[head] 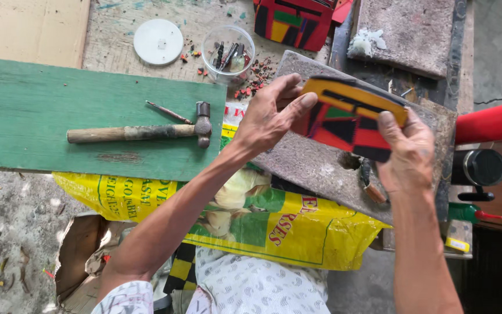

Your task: The person trims excess material from a colorful pouch using shears, then uses a hammer and nail punch to create holes along the pouch edge. They repeatedly hammer the punch to form a series of holes around the perimeter.

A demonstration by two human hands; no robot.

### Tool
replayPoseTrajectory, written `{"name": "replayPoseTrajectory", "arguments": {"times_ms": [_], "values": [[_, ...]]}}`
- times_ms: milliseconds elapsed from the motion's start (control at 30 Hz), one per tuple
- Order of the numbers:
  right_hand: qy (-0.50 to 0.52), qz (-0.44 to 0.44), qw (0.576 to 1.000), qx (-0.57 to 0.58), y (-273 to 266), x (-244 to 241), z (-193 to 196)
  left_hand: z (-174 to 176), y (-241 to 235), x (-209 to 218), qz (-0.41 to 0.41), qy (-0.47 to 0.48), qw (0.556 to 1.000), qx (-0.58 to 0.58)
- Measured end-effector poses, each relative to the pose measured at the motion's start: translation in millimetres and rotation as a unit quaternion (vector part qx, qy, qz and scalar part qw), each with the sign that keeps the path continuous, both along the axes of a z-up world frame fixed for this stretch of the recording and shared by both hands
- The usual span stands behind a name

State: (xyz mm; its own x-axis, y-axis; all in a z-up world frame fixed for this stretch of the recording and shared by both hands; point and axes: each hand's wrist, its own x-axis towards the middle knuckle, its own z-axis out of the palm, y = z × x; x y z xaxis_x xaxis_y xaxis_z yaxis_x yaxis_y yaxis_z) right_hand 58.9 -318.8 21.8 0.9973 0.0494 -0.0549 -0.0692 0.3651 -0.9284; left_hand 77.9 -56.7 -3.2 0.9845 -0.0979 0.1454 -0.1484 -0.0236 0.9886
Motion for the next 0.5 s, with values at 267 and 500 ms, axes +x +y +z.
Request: {"name": "replayPoseTrajectory", "arguments": {"times_ms": [267,500], "values": [[0.12,0.079,0.983,0.111,-19,-46,0,-18,-7,-34,-0.159,0.176,0.918,-0.317],[0.161,0.046,0.983,0.082,-27,-46,-43,-48,-13,-40,-0.131,0.255,0.896,-0.34]]}}
